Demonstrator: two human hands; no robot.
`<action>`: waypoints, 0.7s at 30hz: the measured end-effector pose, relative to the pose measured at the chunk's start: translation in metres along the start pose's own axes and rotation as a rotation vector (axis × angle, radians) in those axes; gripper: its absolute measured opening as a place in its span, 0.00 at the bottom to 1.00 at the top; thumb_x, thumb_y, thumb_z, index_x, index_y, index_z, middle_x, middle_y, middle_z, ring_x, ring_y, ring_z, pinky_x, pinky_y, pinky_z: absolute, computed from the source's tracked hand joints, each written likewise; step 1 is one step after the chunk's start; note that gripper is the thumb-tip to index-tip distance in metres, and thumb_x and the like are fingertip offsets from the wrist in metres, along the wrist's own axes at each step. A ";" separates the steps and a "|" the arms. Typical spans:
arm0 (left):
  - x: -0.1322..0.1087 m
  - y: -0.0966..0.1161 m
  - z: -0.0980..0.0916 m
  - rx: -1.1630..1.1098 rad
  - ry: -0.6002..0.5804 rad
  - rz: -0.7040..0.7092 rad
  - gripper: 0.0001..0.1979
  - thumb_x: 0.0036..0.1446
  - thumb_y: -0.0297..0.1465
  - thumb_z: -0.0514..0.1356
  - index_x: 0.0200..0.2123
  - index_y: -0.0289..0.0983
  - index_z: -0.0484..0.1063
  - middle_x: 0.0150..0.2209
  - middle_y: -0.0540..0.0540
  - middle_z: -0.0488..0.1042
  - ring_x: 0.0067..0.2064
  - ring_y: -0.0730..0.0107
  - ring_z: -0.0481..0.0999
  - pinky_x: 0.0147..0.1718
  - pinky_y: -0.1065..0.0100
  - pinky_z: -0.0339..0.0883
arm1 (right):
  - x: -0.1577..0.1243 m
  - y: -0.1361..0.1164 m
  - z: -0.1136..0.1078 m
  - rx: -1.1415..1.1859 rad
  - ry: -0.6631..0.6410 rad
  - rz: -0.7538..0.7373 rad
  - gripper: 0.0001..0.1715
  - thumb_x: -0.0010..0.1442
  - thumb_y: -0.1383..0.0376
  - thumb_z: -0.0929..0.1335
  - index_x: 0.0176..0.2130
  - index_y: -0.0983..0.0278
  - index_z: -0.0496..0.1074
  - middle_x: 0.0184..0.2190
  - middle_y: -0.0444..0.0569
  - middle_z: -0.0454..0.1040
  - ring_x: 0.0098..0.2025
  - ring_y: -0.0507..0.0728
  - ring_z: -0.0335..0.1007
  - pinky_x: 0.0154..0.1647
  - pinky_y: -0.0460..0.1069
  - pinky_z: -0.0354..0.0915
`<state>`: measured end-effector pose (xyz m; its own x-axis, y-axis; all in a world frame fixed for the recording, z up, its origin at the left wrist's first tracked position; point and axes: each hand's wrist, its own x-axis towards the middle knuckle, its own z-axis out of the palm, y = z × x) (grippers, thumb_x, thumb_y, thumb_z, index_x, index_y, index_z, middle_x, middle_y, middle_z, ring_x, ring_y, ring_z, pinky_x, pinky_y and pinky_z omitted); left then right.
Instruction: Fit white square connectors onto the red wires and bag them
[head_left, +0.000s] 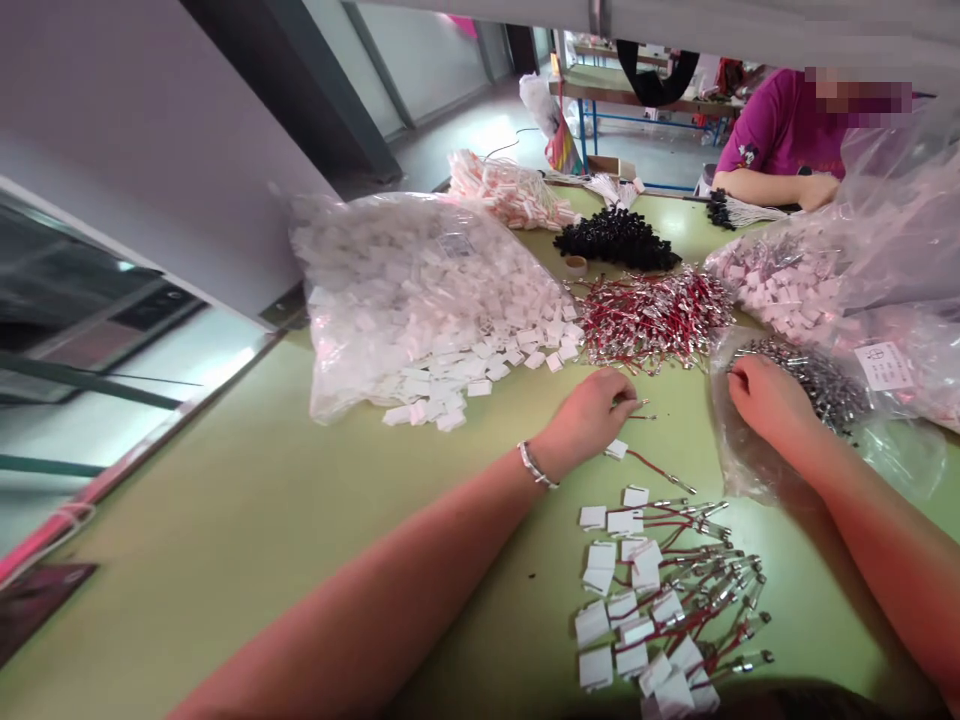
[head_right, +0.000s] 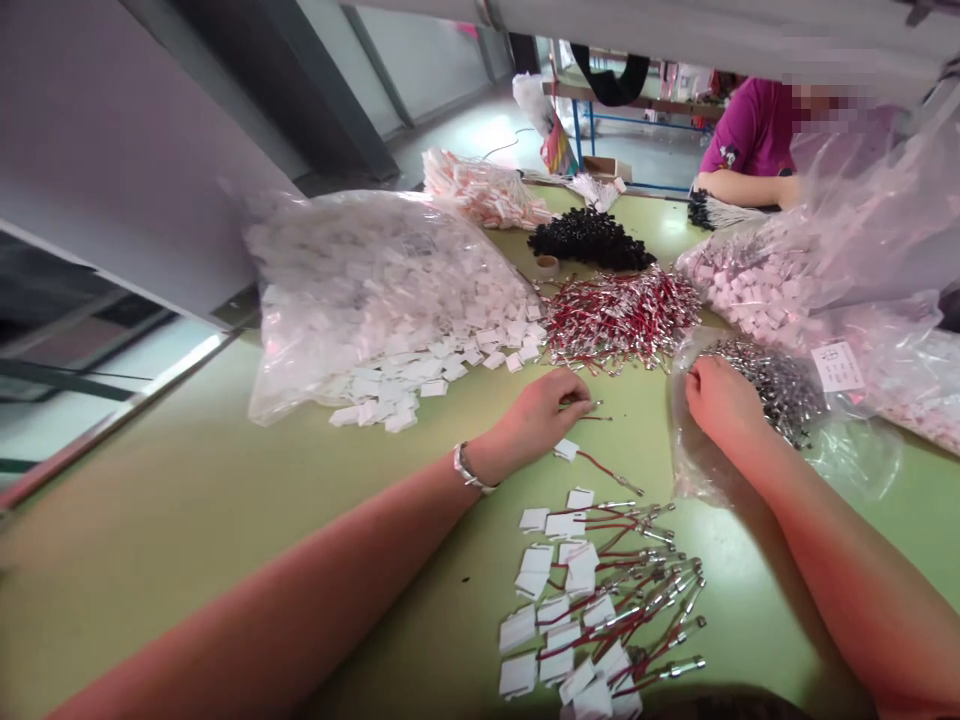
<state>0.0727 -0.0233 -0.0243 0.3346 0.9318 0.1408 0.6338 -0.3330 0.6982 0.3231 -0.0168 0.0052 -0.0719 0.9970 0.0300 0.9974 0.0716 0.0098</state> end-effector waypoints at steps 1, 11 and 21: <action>0.000 0.000 -0.001 -0.012 0.010 -0.010 0.05 0.56 0.26 0.58 0.27 0.36 0.67 0.30 0.48 0.70 0.33 0.68 0.68 0.34 0.66 0.64 | -0.001 0.000 -0.001 0.027 0.023 0.009 0.14 0.64 0.65 0.58 0.38 0.65 0.70 0.34 0.55 0.76 0.34 0.59 0.71 0.33 0.51 0.58; -0.016 0.027 -0.003 -0.236 0.006 -0.005 0.04 0.58 0.29 0.54 0.33 0.36 0.69 0.27 0.50 0.72 0.29 0.73 0.68 0.30 0.70 0.62 | -0.037 -0.047 -0.006 0.749 0.026 -0.258 0.09 0.63 0.61 0.61 0.34 0.61 0.68 0.27 0.44 0.73 0.28 0.53 0.66 0.31 0.48 0.60; -0.021 0.028 -0.001 -0.235 -0.094 0.020 0.11 0.60 0.33 0.52 0.28 0.36 0.70 0.26 0.50 0.70 0.29 0.73 0.67 0.30 0.70 0.62 | -0.042 -0.052 -0.007 0.753 0.044 -0.287 0.09 0.62 0.63 0.63 0.34 0.62 0.71 0.28 0.45 0.74 0.29 0.53 0.67 0.32 0.48 0.60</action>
<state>0.0822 -0.0517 -0.0069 0.4158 0.9042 0.0977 0.4506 -0.2982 0.8415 0.2745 -0.0622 0.0105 -0.3108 0.9355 0.1681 0.6760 0.3419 -0.6528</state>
